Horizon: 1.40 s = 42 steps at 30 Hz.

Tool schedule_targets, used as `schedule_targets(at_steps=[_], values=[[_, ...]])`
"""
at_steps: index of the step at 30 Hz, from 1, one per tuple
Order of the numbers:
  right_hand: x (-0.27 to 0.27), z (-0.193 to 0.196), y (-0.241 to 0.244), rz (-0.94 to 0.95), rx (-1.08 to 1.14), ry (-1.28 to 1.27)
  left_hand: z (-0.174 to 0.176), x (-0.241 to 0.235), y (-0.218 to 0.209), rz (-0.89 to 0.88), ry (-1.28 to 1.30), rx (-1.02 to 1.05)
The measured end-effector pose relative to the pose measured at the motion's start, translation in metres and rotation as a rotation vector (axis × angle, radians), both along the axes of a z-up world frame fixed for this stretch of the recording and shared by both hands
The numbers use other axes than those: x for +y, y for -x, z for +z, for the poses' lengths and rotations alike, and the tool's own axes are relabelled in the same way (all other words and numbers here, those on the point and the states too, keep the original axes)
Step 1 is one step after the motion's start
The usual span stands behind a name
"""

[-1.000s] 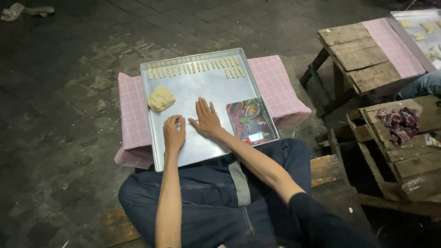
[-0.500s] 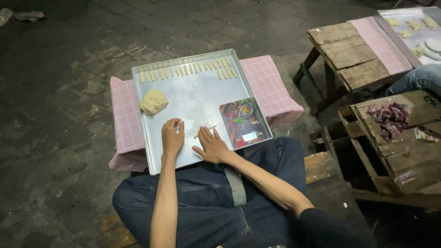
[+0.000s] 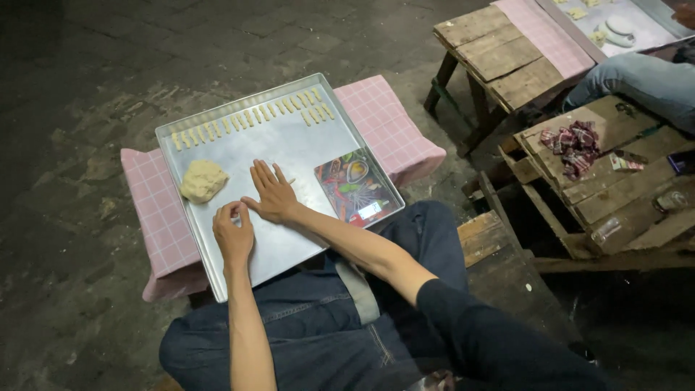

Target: The person sits on the floor and shapes small pieces of dough into thin, cylindrical rolls by hand. They place the shaped dough pieces onto a metal tray, arranging them in rows.

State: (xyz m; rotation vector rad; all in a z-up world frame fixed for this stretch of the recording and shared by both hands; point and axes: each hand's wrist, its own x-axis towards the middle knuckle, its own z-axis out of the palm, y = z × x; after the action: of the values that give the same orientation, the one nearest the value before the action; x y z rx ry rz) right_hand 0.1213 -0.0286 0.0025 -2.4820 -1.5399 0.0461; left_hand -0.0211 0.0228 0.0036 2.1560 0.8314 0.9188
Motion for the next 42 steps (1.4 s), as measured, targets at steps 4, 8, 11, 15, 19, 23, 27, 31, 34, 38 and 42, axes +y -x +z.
schedule_targets(at_steps=[4,8,11,15,19,23,27,31,34,38,42], values=[[-0.034,-0.025,0.003,0.073,-0.014,0.001,-0.017,0.009,-0.013,0.012,-0.031,0.003],[-0.061,-0.061,0.006,0.136,0.271,-0.023,-0.056,0.025,-0.018,-0.004,-0.011,-0.124],[-0.093,-0.054,0.013,0.194,0.226,0.051,-0.049,0.008,-0.003,0.027,-0.048,-0.102],[-0.127,-0.04,-0.007,0.17,0.123,0.097,-0.022,0.006,0.0,-0.038,-0.08,-0.008],[-0.145,-0.001,0.025,0.182,0.269,0.193,-0.011,-0.003,0.0,-0.065,-0.093,-0.044],[-0.124,0.006,0.036,0.266,0.303,0.23,-0.008,-0.002,-0.002,-0.056,-0.109,-0.056],[-0.079,0.005,0.032,0.223,0.2,0.272,0.004,-0.002,0.002,-0.01,-0.076,-0.071],[-0.02,-0.019,0.005,0.193,0.066,0.142,0.006,0.003,-0.002,-0.01,-0.025,-0.061],[0.011,-0.02,-0.01,0.162,-0.039,0.107,0.001,0.005,0.001,0.003,-0.021,-0.045],[0.005,-0.008,-0.002,0.17,-0.029,0.11,0.002,0.006,0.002,0.033,-0.02,-0.053],[-0.037,-0.016,0.012,0.254,-0.052,0.139,0.006,0.005,0.0,0.027,-0.03,-0.054]])
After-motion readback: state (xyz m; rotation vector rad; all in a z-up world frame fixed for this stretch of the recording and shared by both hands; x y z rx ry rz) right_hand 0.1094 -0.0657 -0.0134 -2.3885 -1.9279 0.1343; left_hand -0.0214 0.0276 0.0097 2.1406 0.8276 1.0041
